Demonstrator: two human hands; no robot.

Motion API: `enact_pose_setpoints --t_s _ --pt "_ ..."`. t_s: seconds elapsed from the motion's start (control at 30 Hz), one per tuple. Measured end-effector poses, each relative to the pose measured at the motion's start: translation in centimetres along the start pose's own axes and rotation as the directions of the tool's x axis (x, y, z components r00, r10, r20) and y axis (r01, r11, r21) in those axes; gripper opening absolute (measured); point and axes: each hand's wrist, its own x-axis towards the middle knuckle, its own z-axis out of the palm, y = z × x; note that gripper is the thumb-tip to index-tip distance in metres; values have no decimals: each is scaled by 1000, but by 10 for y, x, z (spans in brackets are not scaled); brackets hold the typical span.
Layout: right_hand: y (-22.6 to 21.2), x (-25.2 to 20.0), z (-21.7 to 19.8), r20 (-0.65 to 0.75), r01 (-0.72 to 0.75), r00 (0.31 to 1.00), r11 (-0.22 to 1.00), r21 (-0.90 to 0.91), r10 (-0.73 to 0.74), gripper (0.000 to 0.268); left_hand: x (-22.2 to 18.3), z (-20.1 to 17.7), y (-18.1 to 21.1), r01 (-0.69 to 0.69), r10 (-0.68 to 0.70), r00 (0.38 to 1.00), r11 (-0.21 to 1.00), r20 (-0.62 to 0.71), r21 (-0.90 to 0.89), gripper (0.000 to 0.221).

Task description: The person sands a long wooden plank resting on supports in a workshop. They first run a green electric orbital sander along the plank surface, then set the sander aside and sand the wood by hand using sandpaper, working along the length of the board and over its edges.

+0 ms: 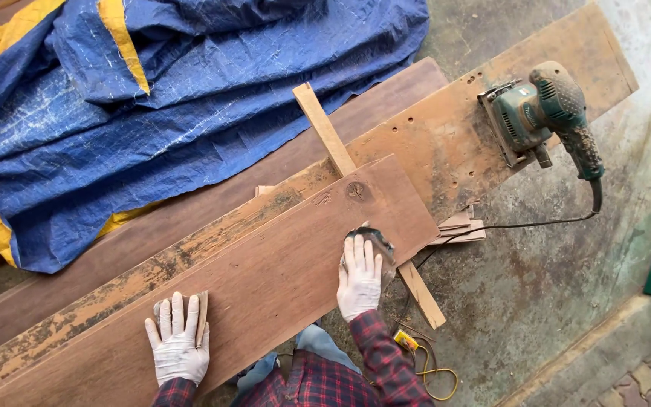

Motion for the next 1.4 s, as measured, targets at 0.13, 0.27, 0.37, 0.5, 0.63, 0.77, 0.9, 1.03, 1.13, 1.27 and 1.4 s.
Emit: enact_pose_setpoints --t_s 0.13,0.27,0.37,0.5,0.63,0.77,0.9,1.03,1.13,1.27,1.4 --pt "12 35 0 -32 27 999 997 78 -25 59 -2 3 -1 9 -9 1000 1000 18 -5 67" --pt "61 141 12 -163 16 987 999 37 -10 55 -1 0 1 -16 15 999 999 -40 -33 68" --pt "71 165 15 -130 3 992 1000 9 -2 57 -1 -1 0 5 -6 999 1000 33 30 66" --pt "16 97 9 -98 61 991 954 -295 -93 65 0 1 0 22 -28 997 996 73 87 67" --pt "-32 43 0 181 271 947 962 -8 -266 80 1 -5 6 20 -20 1000 1000 19 2 67" --pt "-3 93 1 137 234 964 971 -40 -227 74 2 -7 5 26 -30 997 998 71 65 65" --pt "49 175 28 -39 180 981 961 -208 -192 66 2 -8 4 24 -27 998 998 55 58 65" --pt "37 139 15 -105 129 985 990 -51 -134 65 -1 -5 3 23 -24 999 1000 45 15 67" --pt "37 74 0 -56 131 990 991 5 -131 68 0 -3 -1 29 -29 998 1000 56 3 68" --pt "55 50 4 -47 147 988 989 1 -147 64 1 -2 0 24 -24 998 1000 63 0 70" --pt "51 135 9 -110 152 983 988 23 -148 60 1 -5 3 26 -27 996 1000 84 12 70"
